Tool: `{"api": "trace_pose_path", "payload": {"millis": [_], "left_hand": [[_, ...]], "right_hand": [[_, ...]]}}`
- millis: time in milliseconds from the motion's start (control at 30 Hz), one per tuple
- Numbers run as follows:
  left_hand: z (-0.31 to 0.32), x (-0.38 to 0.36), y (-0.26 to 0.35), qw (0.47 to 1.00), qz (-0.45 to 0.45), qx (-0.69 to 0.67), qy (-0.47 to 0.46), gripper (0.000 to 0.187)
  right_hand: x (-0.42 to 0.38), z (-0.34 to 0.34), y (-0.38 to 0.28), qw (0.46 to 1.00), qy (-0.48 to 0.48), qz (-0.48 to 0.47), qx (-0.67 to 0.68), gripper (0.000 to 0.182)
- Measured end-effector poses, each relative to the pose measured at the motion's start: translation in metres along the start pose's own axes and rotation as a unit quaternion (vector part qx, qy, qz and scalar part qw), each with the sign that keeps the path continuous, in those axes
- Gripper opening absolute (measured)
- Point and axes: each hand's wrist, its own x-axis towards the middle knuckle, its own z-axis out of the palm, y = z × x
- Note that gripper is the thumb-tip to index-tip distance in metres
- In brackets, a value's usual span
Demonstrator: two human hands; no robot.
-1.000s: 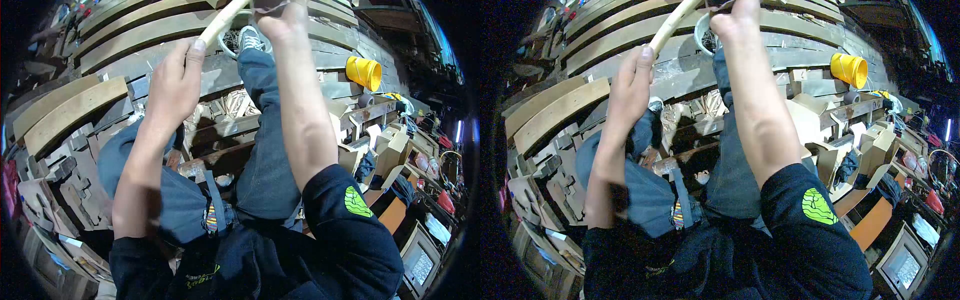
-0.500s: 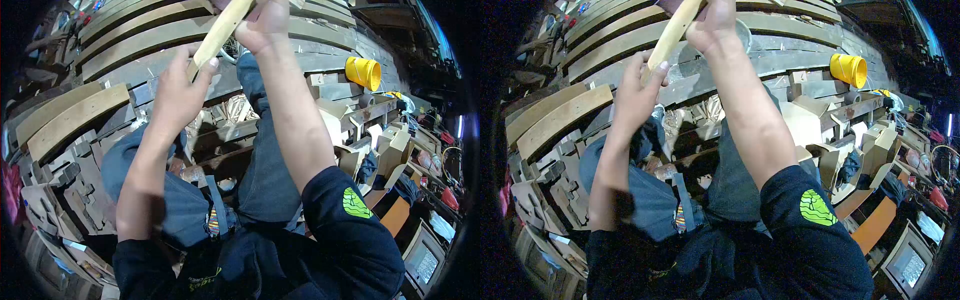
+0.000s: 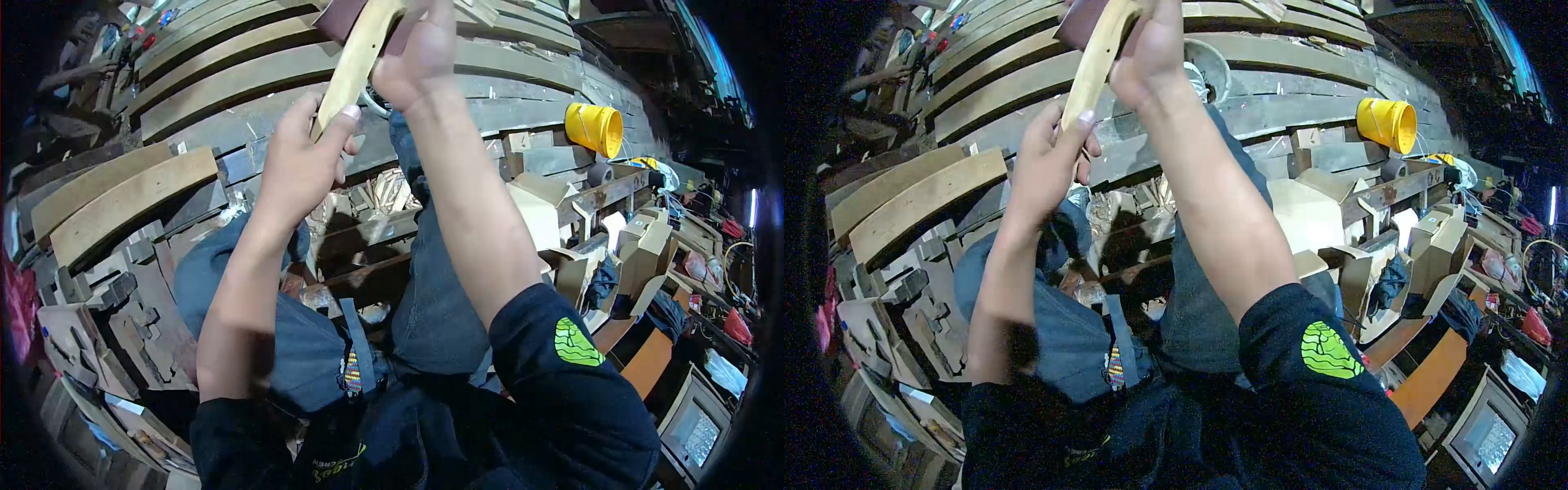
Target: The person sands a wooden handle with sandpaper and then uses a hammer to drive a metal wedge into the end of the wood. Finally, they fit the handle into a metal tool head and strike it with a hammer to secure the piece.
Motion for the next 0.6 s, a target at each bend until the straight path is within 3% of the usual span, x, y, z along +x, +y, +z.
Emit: {"api": "trace_pose_path", "payload": {"millis": [67,133,200,233,267,333,400,467,600], "left_hand": [[-0.001,0.001,0.005,0.998,-0.037,-0.051,-0.008,0.029],[-0.003,0.001,0.005,0.996,-0.049,-0.075,-0.005,0.028],[-0.004,0.003,-0.001,0.996,0.036,-0.056,0.062,0.029],[-0.011,0.0,0.003,0.997,0.025,0.029,0.065,0.03],[-0.013,0.0,0.002,0.997,0.026,0.031,0.064,0.03],[-0.012,-0.002,-0.001,0.946,0.158,0.217,0.181,0.032],[-0.012,-0.004,0.001,0.948,0.111,0.249,0.162,0.036],[-0.011,-0.004,0.0,0.919,0.2,0.299,0.159,0.04],[-0.006,-0.005,0.001,0.891,0.283,0.329,0.136,0.043]], "right_hand": [[-0.003,0.009,0.006,0.999,0.01,0.007,0.042,0.08],[-0.004,0.018,0.008,0.993,0.087,-0.001,0.077,0.085],[-0.003,0.011,0.01,0.995,0.081,0.009,0.063,0.084],[-0.004,0.016,0.008,0.992,0.098,0.023,0.077,0.081],[-0.002,0.016,0.009,0.992,0.097,0.021,0.078,0.081],[0.0,0.017,0.014,0.989,0.118,0.001,0.091,0.077],[0.001,0.018,0.018,0.988,0.138,0.011,0.07,0.073],[0.006,0.016,0.021,0.996,0.075,-0.021,0.05,0.068],[0.011,0.005,0.028,1.0,0.021,-0.013,-0.004,0.059]]}}
